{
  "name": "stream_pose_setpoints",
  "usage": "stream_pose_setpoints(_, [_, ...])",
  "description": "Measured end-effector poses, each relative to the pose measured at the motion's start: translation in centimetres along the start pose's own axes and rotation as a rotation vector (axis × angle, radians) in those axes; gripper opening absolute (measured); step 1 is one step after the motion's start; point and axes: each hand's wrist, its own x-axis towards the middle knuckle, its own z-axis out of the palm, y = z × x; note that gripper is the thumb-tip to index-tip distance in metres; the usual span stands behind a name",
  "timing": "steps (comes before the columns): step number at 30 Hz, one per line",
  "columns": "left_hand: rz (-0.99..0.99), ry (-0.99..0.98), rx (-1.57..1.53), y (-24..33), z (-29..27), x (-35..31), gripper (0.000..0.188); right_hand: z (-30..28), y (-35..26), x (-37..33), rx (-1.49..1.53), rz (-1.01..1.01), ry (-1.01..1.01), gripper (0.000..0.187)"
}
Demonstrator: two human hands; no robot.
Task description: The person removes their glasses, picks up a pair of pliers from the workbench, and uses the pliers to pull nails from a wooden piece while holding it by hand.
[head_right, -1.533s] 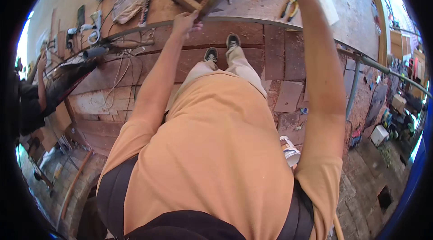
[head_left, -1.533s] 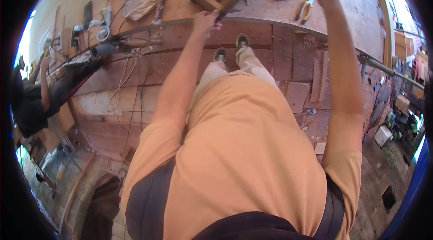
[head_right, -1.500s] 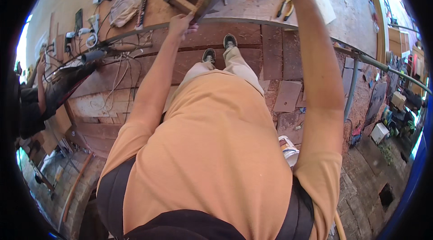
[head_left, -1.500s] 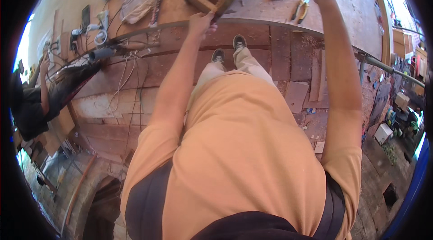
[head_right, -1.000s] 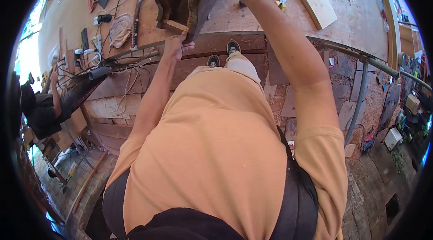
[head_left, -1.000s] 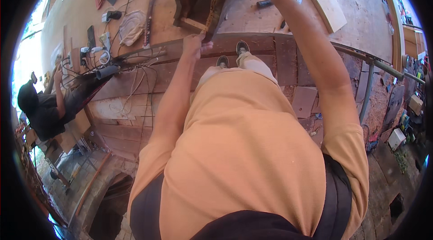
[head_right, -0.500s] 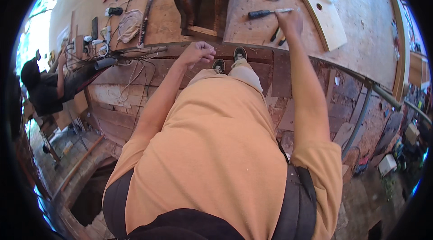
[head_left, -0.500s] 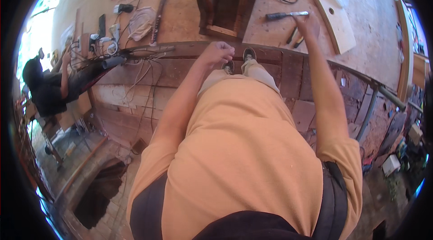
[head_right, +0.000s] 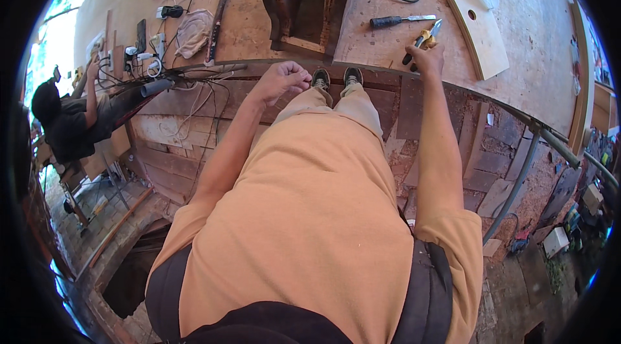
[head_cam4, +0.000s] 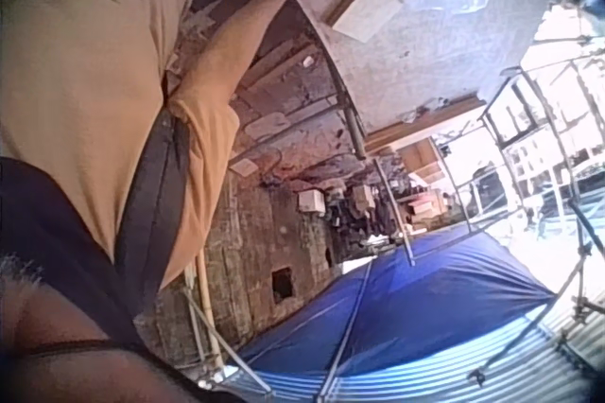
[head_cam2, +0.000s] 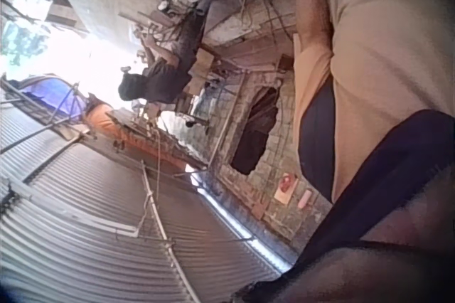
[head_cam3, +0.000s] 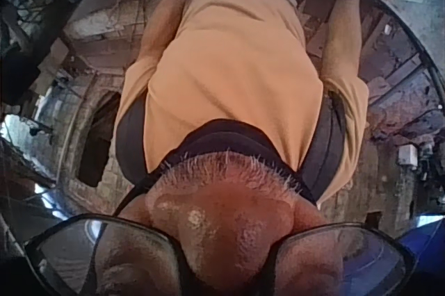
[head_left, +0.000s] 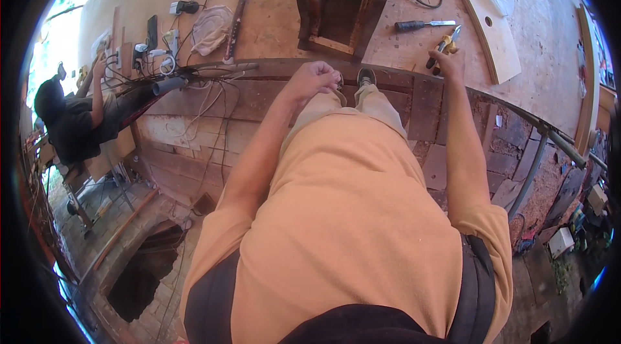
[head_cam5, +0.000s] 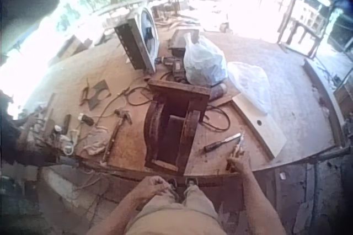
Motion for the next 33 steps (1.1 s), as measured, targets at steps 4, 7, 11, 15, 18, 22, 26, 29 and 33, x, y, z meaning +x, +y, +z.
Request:
stream_pose_setpoints(4, [0.056, -0.118, 0.091, 0.9, -0.4, 0.6, 0.026, -2.1, -1.0, -4.9, 0.765, 0.205, -0.310, 0.037])
stream_pose_setpoints(7, [0.140, -0.207, 0.100, 3.2, 0.7, -0.9, 0.032, -2.1, -3.9, -12.0, 0.798, -0.036, -0.336, 0.041])
stream_pose_setpoints(11, [0.247, -0.322, 0.031, 4.5, 2.1, -1.9, 0.033, -0.5, -9.0, -19.0, 0.760, -0.218, -0.501, 0.050])
stream_pose_setpoints(15, [0.367, -0.376, -0.049, 4.7, 2.2, -2.7, 0.030, 3.3, -13.1, -21.3, 0.397, -0.684, -0.420, 0.046])
stream_pose_setpoints(18, [0.452, -0.172, -0.122, 4.1, 1.1, -3.2, 0.023, 4.7, -16.6, -23.1, 0.363, -0.679, -0.386, 0.047])
stream_pose_setpoints(22, [0.432, -0.091, -0.162, 2.3, -2.2, -3.7, 0.014, 3.3, -19.2, -21.1, 0.100, -0.923, -0.489, 0.037])
stream_pose_setpoints(26, [0.410, -0.008, 0.005, 0.4, -5.5, -5.0, 0.015, -0.1, -24.2, -14.1, -0.071, -0.957, 0.206, 0.030])
stream_pose_setpoints(29, [0.200, -0.074, -0.026, -2.9, -8.3, -4.9, 0.015, 0.1, -28.7, -7.4, 0.034, -0.995, 0.369, 0.058])
stream_pose_setpoints(33, [0.216, -0.010, 0.182, -5.4, -9.0, -4.0, 0.017, 3.1, -28.4, -1.7, 0.045, -1.008, 0.756, 0.067])
